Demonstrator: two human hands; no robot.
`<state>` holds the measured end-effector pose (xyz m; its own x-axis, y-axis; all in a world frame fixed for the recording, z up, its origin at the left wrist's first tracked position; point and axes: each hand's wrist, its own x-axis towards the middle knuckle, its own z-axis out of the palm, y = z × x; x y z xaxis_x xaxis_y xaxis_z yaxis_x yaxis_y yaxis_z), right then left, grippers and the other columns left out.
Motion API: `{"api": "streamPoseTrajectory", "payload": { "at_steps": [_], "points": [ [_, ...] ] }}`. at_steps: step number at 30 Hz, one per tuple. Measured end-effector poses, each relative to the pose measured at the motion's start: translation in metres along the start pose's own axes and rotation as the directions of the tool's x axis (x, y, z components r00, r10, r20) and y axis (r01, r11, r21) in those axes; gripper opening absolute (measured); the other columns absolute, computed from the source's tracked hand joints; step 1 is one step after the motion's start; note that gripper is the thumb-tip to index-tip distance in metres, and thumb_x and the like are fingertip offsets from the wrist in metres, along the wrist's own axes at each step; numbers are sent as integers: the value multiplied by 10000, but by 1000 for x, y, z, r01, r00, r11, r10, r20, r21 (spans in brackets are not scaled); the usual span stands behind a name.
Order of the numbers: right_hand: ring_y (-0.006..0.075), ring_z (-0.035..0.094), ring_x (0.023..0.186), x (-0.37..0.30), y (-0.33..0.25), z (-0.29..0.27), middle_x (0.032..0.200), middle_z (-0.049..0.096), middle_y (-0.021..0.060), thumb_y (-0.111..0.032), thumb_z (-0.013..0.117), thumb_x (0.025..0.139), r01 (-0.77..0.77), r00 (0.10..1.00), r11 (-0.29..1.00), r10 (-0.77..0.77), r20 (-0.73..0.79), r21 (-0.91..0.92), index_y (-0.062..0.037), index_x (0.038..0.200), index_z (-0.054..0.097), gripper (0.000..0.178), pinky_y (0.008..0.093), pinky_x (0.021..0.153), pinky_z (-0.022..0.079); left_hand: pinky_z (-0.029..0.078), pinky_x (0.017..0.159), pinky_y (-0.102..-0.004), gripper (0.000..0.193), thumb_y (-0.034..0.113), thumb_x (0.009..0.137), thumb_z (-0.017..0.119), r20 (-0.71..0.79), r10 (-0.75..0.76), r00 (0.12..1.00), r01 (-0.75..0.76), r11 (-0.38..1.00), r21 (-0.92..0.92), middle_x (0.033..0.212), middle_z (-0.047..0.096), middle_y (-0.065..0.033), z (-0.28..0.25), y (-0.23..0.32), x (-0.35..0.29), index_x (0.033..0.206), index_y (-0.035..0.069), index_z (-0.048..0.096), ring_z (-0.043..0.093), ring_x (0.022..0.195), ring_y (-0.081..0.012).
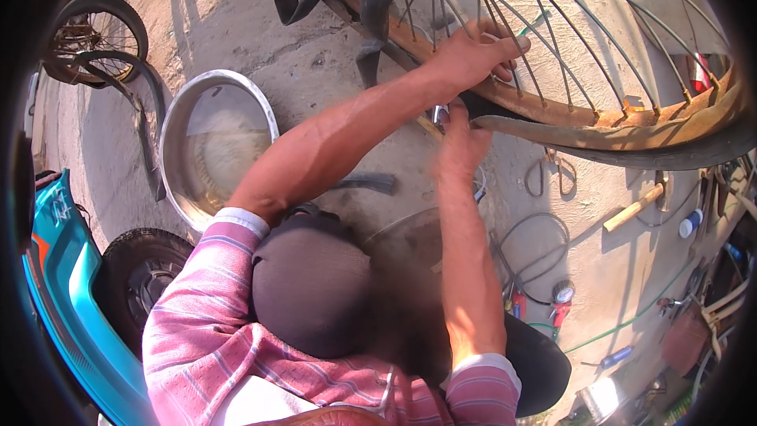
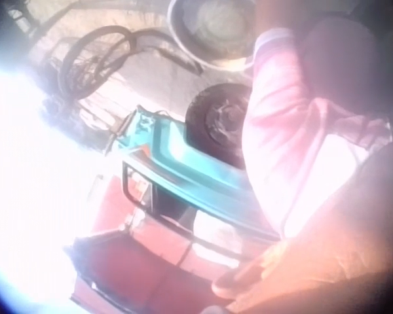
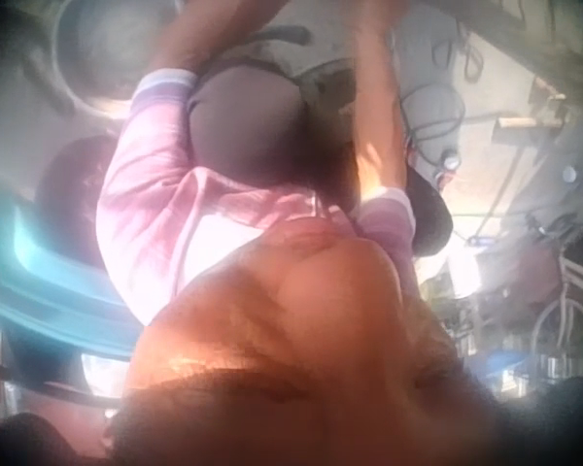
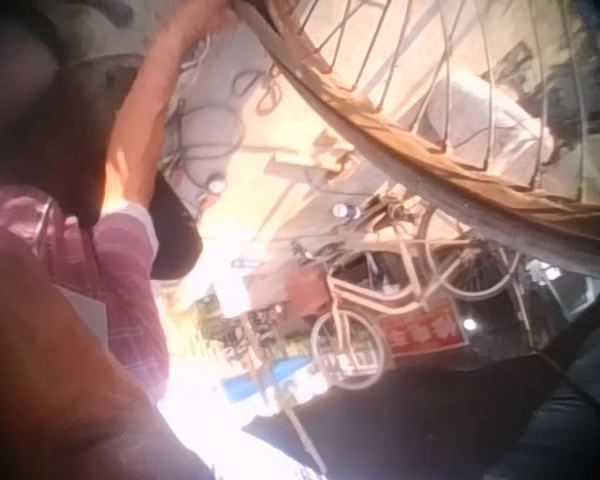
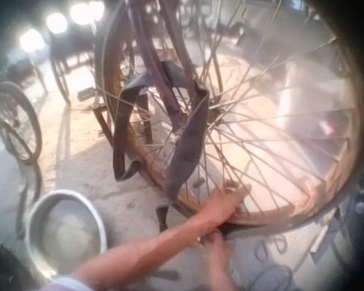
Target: The person removes an inner tube from a bicycle wheel, examines the tube, and begins tucking the inner tube back into the tire rim by hand.
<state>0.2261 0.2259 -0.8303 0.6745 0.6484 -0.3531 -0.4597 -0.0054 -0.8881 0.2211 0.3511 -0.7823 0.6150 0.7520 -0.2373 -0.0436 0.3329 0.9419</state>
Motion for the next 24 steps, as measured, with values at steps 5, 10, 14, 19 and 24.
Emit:
{"api": "streamPoseTrajectory", "payload": {
  "at_steps": [5, 10, 14, 19, 24],
  "points": [
    [190, 633, 1218, 4, -7, -12, 1408, 595, 104, -168, 690, 997, 200, 979, 975, -196, 47, -95, 57, 1422, 523, 509, 389, 1016, 558, 523, 996, -377, 1048, 502, 914, 792, 43, 43, 998, -48, 989, 141, 1268, 639, -180, 1, -3, -27, 1563, -158, 301, 658, 1133, -264],
    [183, 648, 1146, 16, -28, -42, 1373, 619, 110, -278, 738, 1014, 373, 924, 861, -309, 225, -347, 59, 1446, 509, 594, 346, 983, 531, 502, 1062, -405, 904, 442, 943, 773, 166, 356, 919, -393, 815, 427, 1340, 620, -196, -16, -7, -87, 1535, -117, 381, 630, 1201, -285],
    [218, 659, 1132, 13, -47, -46, 1321, 646, 136, -203, 748, 977, 367, 928, 917, -373, -10, -157, 91, 1345, 589, 497, 348, 994, 533, 554, 1006, -387, 520, 260, 998, 759, 291, 261, 920, -317, 933, 167, 1258, 696, -174, -48, 6, -119, 1404, -25, 602, 673, 1166, -242],
    [219, 642, 1141, 8, -104, -47, 1330, 636, 155, -168, 792, 922, 469, 870, 863, -488, -71, -187, 108, 1392, 545, 598, 360, 1019, 521, 576, 940, -330, 319, 180, 1036, 721, -92, 278, 956, -276, 960, 34, 1101, 753, -97, -128, 9, -134, 1276, -26, 682, 712, 1010, -163],
    [181, 655, 1059, 19, -167, -63, 1201, 687, 114, -131, 788, 927, 623, 771, 745, -636, 28, -240, 87, 1354, 576, 524, 342, 994, 519, 546, 995, -336, 453, 251, 1005, 755, -501, 555, 664, -432, 832, 348, 1157, 742, -103, -199, 51, -94, 1339, -35, 644, 691, 1091, -177]
  ]
}}
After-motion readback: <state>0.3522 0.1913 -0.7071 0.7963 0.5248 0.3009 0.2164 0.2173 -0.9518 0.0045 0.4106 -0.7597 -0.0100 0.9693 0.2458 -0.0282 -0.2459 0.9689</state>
